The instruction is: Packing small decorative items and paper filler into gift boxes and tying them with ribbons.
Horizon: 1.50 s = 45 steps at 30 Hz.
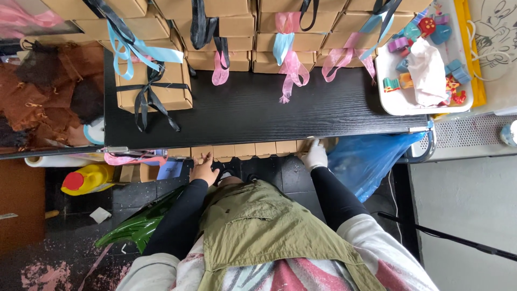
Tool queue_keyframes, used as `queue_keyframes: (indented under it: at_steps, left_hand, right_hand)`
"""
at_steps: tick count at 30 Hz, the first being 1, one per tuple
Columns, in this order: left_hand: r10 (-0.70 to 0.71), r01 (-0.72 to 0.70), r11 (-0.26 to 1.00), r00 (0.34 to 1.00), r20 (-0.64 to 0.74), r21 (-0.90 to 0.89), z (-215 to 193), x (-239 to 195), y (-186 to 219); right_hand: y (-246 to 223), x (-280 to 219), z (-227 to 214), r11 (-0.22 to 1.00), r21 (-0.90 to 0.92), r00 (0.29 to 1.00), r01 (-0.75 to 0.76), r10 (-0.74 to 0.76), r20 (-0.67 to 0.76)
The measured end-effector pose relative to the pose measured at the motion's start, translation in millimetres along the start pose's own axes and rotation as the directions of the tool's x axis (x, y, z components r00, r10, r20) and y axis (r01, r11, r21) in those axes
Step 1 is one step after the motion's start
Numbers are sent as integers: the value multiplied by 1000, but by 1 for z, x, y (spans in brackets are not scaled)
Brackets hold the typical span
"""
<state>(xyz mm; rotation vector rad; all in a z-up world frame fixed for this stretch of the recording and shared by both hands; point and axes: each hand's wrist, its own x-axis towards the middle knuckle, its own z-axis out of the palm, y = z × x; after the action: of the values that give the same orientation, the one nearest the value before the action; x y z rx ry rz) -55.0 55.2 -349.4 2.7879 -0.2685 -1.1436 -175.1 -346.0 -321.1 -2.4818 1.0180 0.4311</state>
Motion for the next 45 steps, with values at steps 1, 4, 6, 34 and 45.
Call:
queue_keyframes:
  at_steps: [1,4,6,34,45]
  left_hand:
    - [-3,3,1000,1000,1,-2,1,1,0]
    - [-9,9,1000,1000,3,15,0,1,0]
    - [-20,19,1000,1000,8,4,-5,-3,3]
    - [496,-469,841,868,38,-270,-82,-101,91]
    - [634,-515,170,710,-307,-840,-162,-217,116]
  right_hand:
    - [5,7,10,1000,-2,1000,2,-2,2]
    - [10,18,28,996,23,994,84,-83,-67]
    - [1,18,21,994,102,993,43,-32,-113]
    - [-49,-171,-226,603,774,626,195,-684,375]
    - [-85,-187,-188,-161,987,580,-7,-805,-127]
